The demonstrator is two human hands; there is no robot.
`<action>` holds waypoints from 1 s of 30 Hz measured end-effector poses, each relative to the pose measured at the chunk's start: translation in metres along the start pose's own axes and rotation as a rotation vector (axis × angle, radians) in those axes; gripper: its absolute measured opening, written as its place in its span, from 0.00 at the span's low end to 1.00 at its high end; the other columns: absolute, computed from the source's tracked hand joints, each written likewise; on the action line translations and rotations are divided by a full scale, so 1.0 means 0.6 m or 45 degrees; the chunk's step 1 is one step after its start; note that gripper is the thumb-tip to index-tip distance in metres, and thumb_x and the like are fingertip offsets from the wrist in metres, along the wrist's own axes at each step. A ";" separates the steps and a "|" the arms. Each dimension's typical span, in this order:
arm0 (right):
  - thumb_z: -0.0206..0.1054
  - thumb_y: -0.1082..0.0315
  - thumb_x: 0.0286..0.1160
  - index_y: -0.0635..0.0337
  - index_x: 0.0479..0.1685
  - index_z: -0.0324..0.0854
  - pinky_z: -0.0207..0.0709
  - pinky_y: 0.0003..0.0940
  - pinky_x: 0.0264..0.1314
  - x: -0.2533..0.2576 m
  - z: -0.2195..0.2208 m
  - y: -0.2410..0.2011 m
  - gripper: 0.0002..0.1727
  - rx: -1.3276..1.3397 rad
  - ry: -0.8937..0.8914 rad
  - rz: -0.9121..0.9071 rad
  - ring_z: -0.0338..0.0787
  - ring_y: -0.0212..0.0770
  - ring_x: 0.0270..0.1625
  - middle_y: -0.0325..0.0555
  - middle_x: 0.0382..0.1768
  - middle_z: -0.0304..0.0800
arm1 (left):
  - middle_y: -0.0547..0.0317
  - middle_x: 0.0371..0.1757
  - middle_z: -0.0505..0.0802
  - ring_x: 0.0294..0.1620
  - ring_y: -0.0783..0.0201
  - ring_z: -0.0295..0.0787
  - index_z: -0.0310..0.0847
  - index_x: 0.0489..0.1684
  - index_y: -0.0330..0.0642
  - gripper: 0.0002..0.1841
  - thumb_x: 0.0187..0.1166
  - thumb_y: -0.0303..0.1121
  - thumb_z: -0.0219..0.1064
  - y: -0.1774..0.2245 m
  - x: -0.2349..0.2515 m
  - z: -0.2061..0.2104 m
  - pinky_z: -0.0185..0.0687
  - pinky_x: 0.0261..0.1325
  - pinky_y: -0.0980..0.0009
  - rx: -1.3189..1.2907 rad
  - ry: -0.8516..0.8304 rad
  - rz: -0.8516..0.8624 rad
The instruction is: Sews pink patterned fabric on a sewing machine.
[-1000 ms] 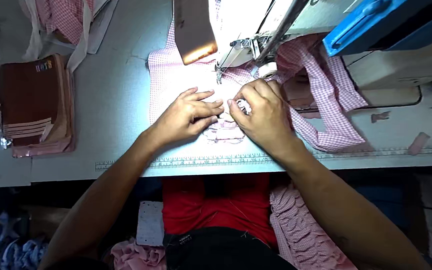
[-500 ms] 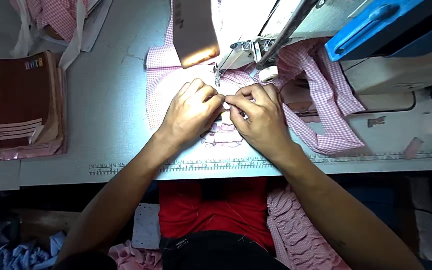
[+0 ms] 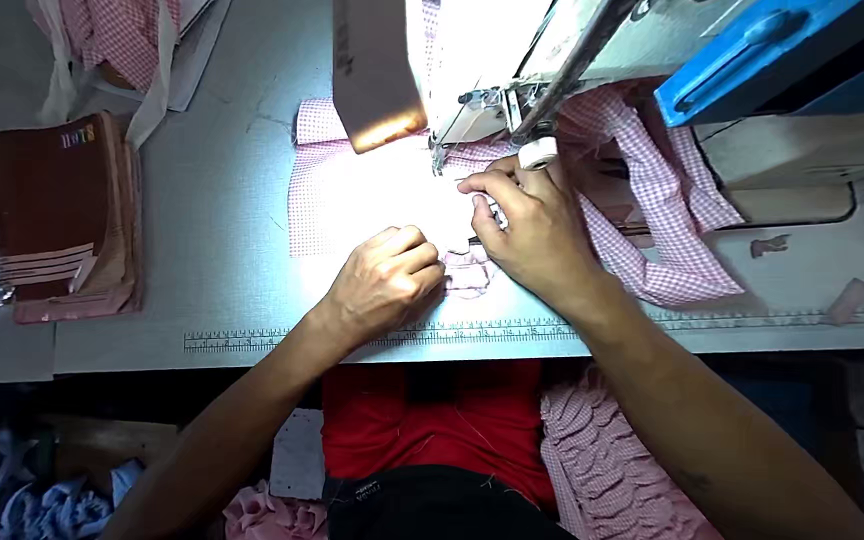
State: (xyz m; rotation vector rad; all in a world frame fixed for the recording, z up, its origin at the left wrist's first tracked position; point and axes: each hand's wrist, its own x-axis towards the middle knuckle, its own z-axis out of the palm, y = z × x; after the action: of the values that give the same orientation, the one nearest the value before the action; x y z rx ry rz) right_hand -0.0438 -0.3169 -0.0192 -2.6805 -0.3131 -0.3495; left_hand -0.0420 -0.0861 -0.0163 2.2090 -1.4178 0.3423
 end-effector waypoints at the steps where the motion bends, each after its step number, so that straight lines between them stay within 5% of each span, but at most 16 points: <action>1: 0.56 0.63 0.85 0.46 0.61 0.90 0.71 0.52 0.67 -0.002 -0.001 0.000 0.18 -0.010 -0.008 0.002 0.81 0.57 0.64 0.52 0.56 0.87 | 0.55 0.38 0.95 0.48 0.55 0.90 0.95 0.37 0.39 0.09 0.80 0.29 0.66 -0.003 0.002 0.002 0.81 0.50 0.63 -0.004 0.007 0.000; 9: 0.52 0.59 0.88 0.44 0.68 0.86 0.69 0.57 0.75 0.026 0.007 0.008 0.20 -0.132 -0.073 0.044 0.79 0.59 0.74 0.54 0.66 0.86 | 0.53 0.40 0.94 0.48 0.53 0.88 0.96 0.40 0.41 0.11 0.81 0.34 0.66 -0.073 0.044 0.009 0.81 0.51 0.63 -0.032 0.019 -0.031; 18: 0.54 0.53 0.87 0.54 0.58 0.89 0.64 0.62 0.79 0.060 0.032 0.028 0.21 -0.220 0.056 0.135 0.76 0.62 0.79 0.59 0.67 0.86 | 0.55 0.38 0.92 0.48 0.56 0.86 0.96 0.38 0.42 0.13 0.83 0.36 0.64 -0.121 0.067 0.012 0.80 0.53 0.66 -0.002 0.036 -0.053; 25: 0.59 0.57 0.89 0.46 0.73 0.85 0.67 0.57 0.80 -0.019 -0.034 -0.008 0.20 -0.068 0.025 0.025 0.76 0.57 0.79 0.53 0.75 0.82 | 0.58 0.42 0.95 0.53 0.58 0.88 0.97 0.40 0.45 0.14 0.83 0.39 0.63 -0.132 0.062 0.003 0.80 0.58 0.64 -0.130 0.005 -0.135; 28: 0.65 0.65 0.81 0.59 0.60 0.91 0.77 0.48 0.73 -0.101 -0.093 0.018 0.15 0.016 0.407 -0.076 0.86 0.50 0.68 0.54 0.61 0.90 | 0.54 0.35 0.95 0.45 0.58 0.92 0.93 0.30 0.41 0.16 0.81 0.39 0.63 -0.169 0.087 -0.001 0.82 0.53 0.58 -0.282 0.140 -0.280; 30: 0.61 0.72 0.84 0.81 0.54 0.80 0.81 0.42 0.71 -0.138 -0.172 0.079 0.15 0.029 0.639 -0.004 0.89 0.48 0.63 0.64 0.54 0.89 | 0.48 0.42 0.96 0.52 0.53 0.92 0.95 0.40 0.39 0.14 0.82 0.37 0.64 -0.184 0.104 -0.017 0.80 0.62 0.53 -0.269 0.213 -0.333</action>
State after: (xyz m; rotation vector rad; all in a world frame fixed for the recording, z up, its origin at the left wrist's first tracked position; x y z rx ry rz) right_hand -0.1290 -0.4170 0.0302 -2.4606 -0.1642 -0.9841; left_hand 0.0849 -0.0920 -0.0086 2.1051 -1.0135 0.2656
